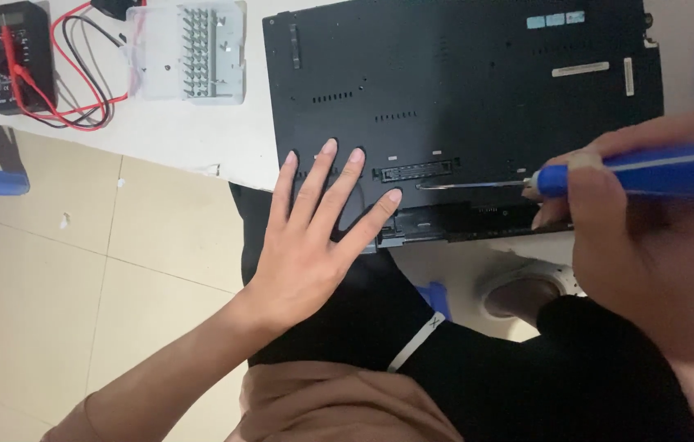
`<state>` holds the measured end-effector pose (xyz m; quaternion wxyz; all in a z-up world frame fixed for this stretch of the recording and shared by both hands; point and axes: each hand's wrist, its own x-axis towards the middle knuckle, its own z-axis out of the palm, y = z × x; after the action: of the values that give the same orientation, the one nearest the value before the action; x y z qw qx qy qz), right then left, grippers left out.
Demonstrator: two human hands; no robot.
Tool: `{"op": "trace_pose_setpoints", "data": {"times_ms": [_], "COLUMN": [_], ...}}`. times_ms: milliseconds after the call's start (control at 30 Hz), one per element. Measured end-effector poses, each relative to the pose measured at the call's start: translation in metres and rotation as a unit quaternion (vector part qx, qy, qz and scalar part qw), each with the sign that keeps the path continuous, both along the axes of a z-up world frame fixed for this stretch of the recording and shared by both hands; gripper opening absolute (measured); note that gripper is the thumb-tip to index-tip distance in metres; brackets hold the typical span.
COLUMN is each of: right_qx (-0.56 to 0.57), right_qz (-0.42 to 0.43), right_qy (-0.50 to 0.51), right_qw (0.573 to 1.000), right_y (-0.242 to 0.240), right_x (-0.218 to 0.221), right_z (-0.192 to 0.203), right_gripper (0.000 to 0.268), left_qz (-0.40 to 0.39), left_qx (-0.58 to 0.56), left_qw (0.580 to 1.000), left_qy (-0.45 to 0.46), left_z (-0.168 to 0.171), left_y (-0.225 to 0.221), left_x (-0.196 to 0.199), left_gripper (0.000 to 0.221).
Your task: Using a screwdriver to pry open the bottom casing of a laptop for repair or maintenance.
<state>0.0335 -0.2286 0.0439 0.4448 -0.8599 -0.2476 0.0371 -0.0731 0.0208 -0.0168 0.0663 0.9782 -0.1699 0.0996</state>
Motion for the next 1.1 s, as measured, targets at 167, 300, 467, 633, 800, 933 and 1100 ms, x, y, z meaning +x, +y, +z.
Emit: {"op": "trace_pose_setpoints", "data": {"times_ms": [167, 300, 467, 633, 800, 933, 1100], "right_qx": [0.013, 0.026, 0.022, 0.003, -0.069, -0.11, -0.137], "right_qz": [0.025, 0.047, 0.042, 0.041, 0.045, 0.098, 0.086], "right_qy": [-0.01, -0.012, -0.037, -0.062, -0.138, -0.17, -0.127], "right_qw": [1.0, 0.998, 0.998, 0.997, 0.987, 0.974, 0.979], "right_y": [0.001, 0.003, 0.006, 0.006, 0.002, 0.013, 0.019], "right_x": [0.006, 0.009, 0.009, 0.008, 0.007, 0.015, 0.02], "right_z": [-0.001, -0.002, -0.001, 0.001, 0.002, 0.025, 0.024], "right_gripper": [0.019, 0.019, 0.019, 0.02, 0.032, 0.034, 0.031], "left_qz": [0.001, 0.001, 0.003, -0.001, 0.0, 0.003, 0.001], "left_qx": [-0.005, -0.015, -0.015, -0.013, -0.017, -0.01, -0.002], "left_qw": [1.0, 1.0, 1.0, 1.0, 1.0, 1.0, 1.0], "left_qy": [0.017, -0.005, -0.005, -0.018, -0.014, -0.013, -0.011], "left_z": [0.002, 0.0, 0.0, 0.0, 0.001, 0.003, 0.007], "left_y": [0.0, 0.0, -0.001, -0.001, -0.002, -0.002, -0.003], "left_x": [0.0, 0.001, 0.001, 0.001, 0.001, 0.0, 0.0], "left_gripper": [0.073, 0.075, 0.074, 0.067, 0.068, 0.066, 0.062]}}
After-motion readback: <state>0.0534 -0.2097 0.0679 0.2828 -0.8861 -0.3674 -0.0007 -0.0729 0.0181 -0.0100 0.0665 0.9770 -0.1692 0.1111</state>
